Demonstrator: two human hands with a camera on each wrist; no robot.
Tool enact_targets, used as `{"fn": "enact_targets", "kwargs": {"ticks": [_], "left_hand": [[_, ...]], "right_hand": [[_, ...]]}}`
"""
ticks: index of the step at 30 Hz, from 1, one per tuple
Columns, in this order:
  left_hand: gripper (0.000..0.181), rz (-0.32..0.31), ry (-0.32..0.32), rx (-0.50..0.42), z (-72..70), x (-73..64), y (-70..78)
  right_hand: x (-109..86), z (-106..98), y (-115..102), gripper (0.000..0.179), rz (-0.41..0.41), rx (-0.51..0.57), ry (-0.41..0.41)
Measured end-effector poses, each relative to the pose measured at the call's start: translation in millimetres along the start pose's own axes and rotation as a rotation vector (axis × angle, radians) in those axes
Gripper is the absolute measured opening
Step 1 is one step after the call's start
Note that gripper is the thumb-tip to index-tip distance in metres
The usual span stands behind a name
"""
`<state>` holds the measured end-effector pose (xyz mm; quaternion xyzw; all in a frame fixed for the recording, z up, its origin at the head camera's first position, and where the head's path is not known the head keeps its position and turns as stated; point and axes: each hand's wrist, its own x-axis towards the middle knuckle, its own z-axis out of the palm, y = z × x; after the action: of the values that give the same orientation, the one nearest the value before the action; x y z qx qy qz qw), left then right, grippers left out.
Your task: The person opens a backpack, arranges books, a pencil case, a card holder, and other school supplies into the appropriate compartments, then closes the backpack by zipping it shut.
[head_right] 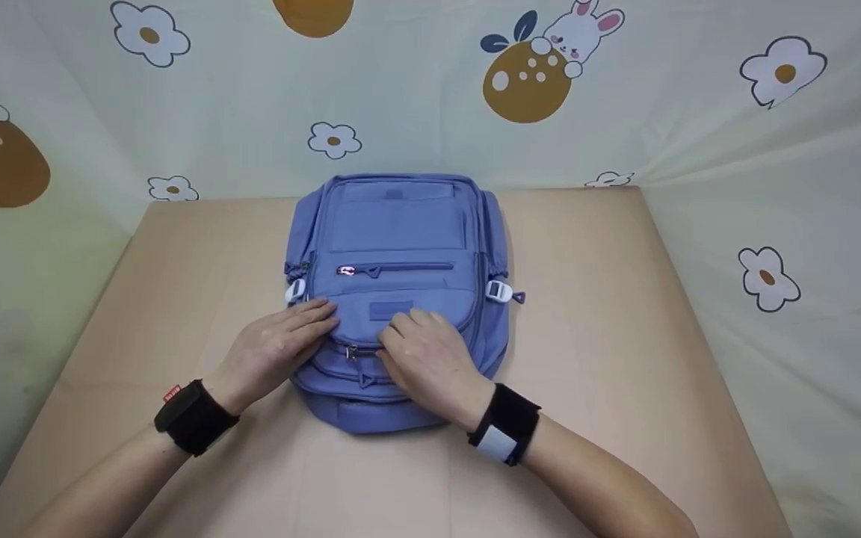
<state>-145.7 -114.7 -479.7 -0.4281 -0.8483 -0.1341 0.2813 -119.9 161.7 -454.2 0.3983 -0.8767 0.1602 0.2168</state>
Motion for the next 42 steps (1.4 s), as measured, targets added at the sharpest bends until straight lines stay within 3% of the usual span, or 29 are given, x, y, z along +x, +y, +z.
{"fn": "enact_targets", "kwargs": {"ticks": [7,16,21,25,34,38,42], "left_hand": [[0.027,0.000,-0.006,0.012,-3.6,1.1,5.0],[0.013,0.173,-0.098,0.131,-5.0,18.4,23.7],[0.012,0.174,-0.067,0.119,-0.4,23.8,28.2],[0.005,0.120,-0.039,0.068,2.1,19.4,30.2],[0.006,-0.148,-0.156,-0.232,-3.3,8.4,38.3],[0.009,-0.250,-0.136,-0.305,-4.3,11.8,39.4],[0.012,-0.310,-0.110,-0.347,-5.4,13.0,38.3]], "right_hand": [[-7.1,7,13,0.013,-0.034,-0.013,-0.002],[-3.3,11,13,0.014,-0.008,-0.027,0.001],[-4.4,10,14,0.013,0.006,0.002,0.012],[-5.0,11,13,0.011,0.007,0.013,0.012],[-7.1,13,11,0.008,0.000,-0.020,0.019],[-4.9,15,11,0.009,-0.001,-0.027,0.013],[-2.0,15,10,0.011,0.000,-0.028,0.006]]}}
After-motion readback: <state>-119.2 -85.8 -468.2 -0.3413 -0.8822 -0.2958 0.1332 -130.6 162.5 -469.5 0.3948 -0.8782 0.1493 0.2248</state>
